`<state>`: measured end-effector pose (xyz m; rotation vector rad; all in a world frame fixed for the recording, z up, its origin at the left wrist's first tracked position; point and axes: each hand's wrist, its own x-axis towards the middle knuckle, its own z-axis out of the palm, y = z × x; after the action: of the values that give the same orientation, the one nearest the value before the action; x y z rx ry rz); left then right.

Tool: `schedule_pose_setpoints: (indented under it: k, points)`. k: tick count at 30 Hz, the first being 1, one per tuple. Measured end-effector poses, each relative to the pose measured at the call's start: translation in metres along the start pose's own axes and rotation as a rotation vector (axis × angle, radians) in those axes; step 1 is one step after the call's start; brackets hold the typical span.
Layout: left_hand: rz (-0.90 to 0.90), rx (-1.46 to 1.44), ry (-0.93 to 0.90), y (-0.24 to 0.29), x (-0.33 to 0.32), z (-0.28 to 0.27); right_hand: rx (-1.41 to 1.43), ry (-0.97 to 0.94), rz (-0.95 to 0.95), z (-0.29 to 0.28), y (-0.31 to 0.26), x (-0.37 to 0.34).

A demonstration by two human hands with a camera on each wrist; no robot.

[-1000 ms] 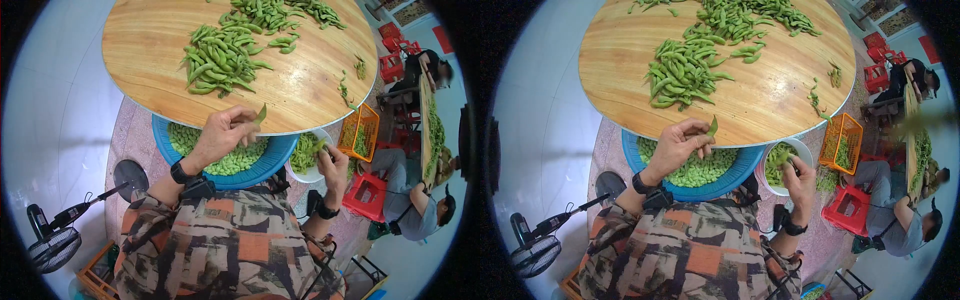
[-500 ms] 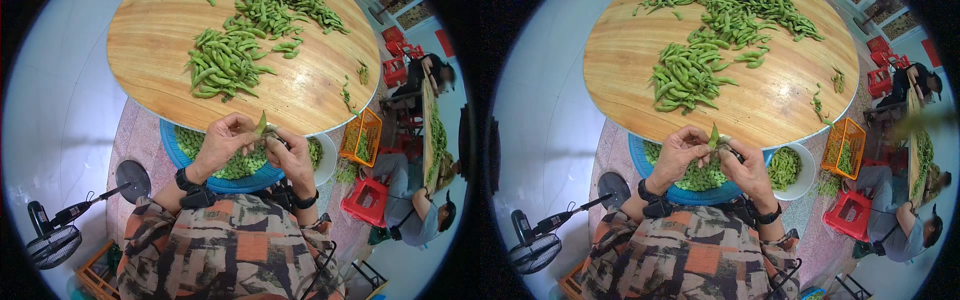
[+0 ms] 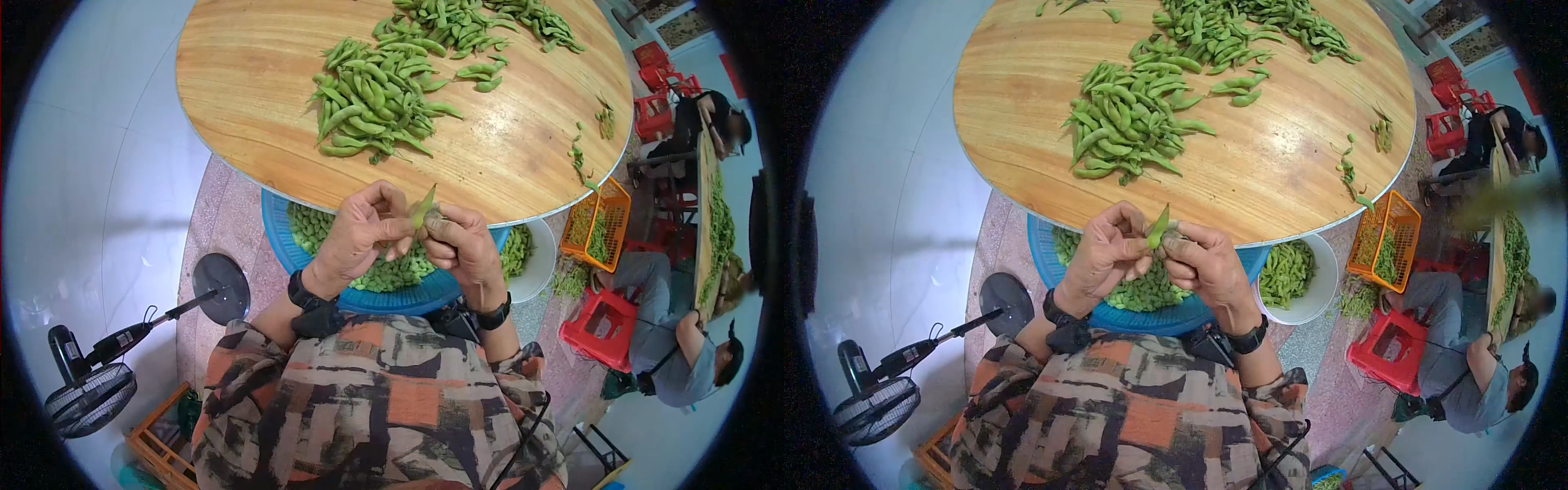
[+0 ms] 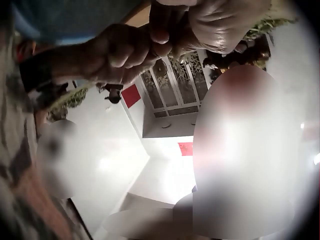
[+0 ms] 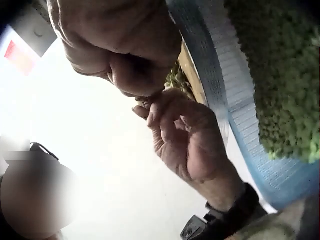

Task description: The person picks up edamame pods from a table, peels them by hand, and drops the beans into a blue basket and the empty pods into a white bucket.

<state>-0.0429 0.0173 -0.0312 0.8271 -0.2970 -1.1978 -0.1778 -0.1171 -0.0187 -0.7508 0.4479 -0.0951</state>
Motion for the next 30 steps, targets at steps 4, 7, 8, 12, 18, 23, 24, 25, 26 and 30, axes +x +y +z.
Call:
schedule_pose_setpoints:
  k: [4,7,8,12,18,23,24,25,26,30]
  points:
    - [-0.087,-0.276,-0.077,-0.001,0.000,-0.001,0.080,-0.038,0.011,0.004,-0.004,0.000]
    - [-0.057,-0.051,0.021,0.007,0.001,0.009,-0.038,0.012,-0.045,0.005,0.000,-0.003]
    - [-0.057,-0.052,0.024,0.007,0.000,0.007,-0.143,0.036,-0.096,0.006,0.003,-0.004]
    - [0.149,0.708,0.017,0.010,-0.004,0.000,-0.424,0.131,-0.111,0.018,0.005,-0.009]
    - [0.759,1.335,0.060,-0.004,0.002,-0.002,-0.739,0.261,-0.412,0.021,0.016,-0.001]
    - [0.321,1.008,0.097,0.002,-0.006,0.004,-0.612,0.283,-0.266,0.020,0.019,0.001]
    - [0.196,0.855,0.116,0.002,-0.006,0.004,-0.611,0.280,-0.266,0.021,0.017,0.000]
    - [0.074,0.701,0.134,0.002,-0.006,0.003,-0.574,0.270,-0.229,0.022,0.015,0.000]
    - [0.076,0.704,0.135,0.003,-0.006,0.000,-0.536,0.261,-0.193,0.023,0.013,0.000]
    - [-0.104,0.217,0.065,0.000,-0.006,-0.007,-0.327,0.171,-0.058,0.018,0.009,-0.002]
